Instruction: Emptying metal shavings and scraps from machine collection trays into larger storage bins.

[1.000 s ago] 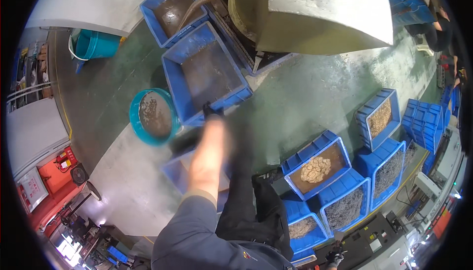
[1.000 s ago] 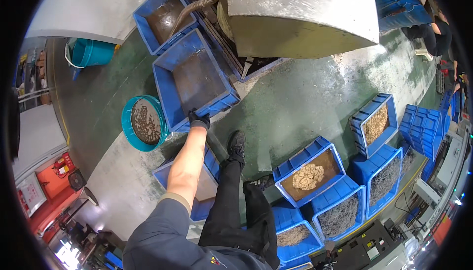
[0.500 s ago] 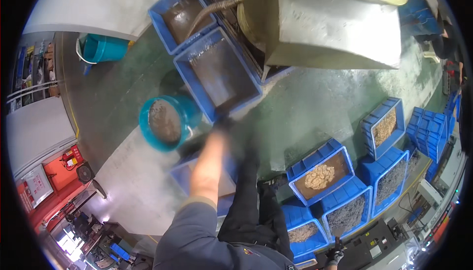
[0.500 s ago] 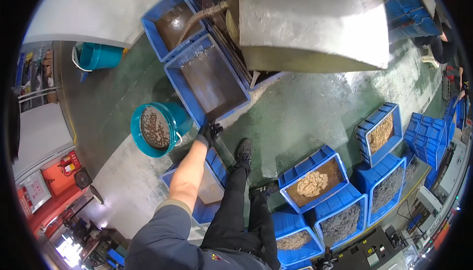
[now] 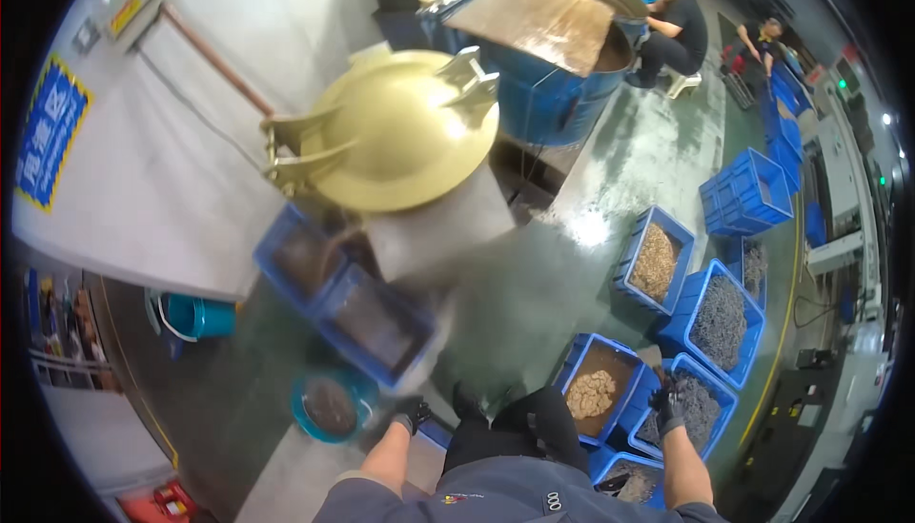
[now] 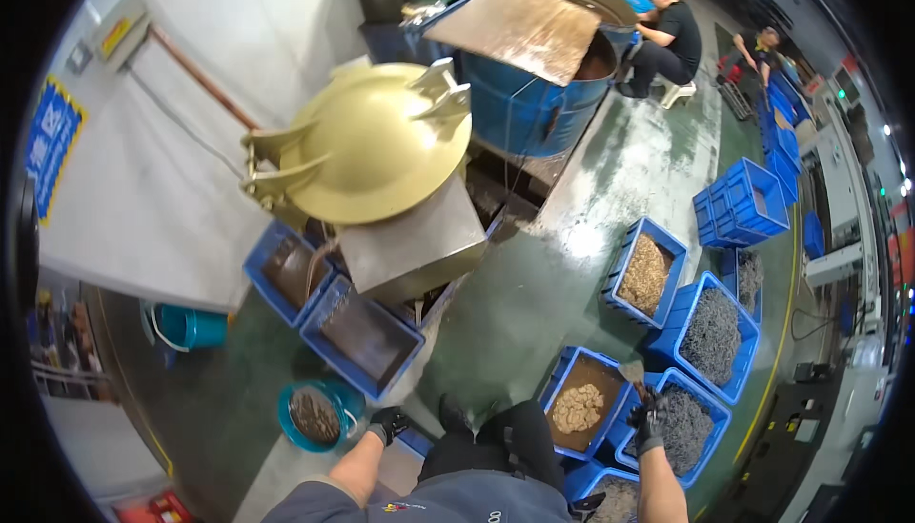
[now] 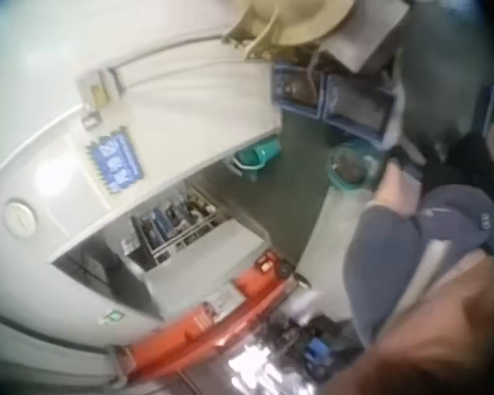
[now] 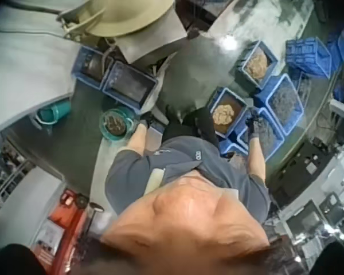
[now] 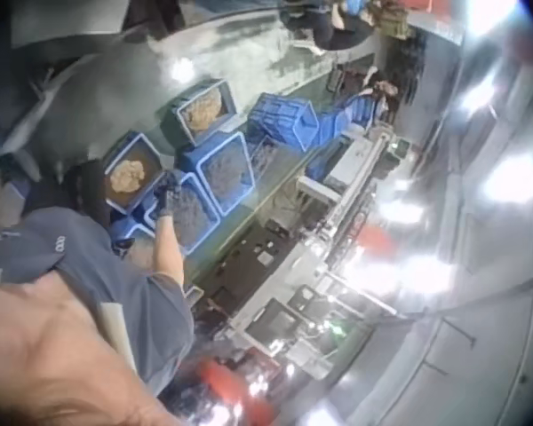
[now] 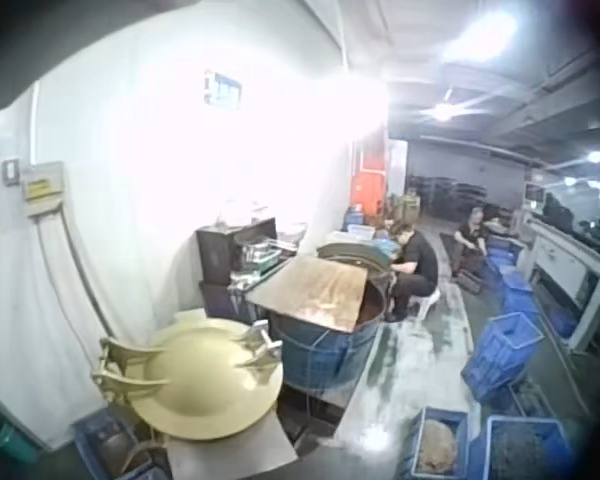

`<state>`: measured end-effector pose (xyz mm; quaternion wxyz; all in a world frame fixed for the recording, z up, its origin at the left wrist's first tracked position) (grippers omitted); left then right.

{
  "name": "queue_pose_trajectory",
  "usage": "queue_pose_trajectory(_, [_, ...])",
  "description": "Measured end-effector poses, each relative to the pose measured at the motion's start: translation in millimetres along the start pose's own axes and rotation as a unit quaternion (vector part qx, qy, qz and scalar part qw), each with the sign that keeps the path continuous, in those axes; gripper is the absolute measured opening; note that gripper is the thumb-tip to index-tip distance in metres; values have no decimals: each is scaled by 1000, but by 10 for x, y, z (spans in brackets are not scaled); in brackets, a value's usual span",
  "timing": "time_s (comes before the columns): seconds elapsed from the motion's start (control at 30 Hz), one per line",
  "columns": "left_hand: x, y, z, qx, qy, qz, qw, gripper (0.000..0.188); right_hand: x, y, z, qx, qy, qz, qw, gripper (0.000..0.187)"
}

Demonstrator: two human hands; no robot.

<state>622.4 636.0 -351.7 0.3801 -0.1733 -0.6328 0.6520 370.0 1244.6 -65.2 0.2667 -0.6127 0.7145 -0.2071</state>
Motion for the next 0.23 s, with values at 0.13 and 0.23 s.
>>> queue_pose_trajectory(0.13, [549,-229,697,41,37,-2,998,33,396,726,-1036,-245,-325,-66,911,42])
queue_pose_trajectory(0.23, [1016,-224,1194,63,14,-1,998,51,598,1790,-1188,-209,-457,-114,857,60])
Point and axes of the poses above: each hand's wrist, its own y-axis towards the middle knuckle, its own x-axis out of the palm, z = x × y, the point moved 8 cm from there along y, towards the middle knuckle, and after that the axes turned 13 degrees about -z, right-handed, at the moved point
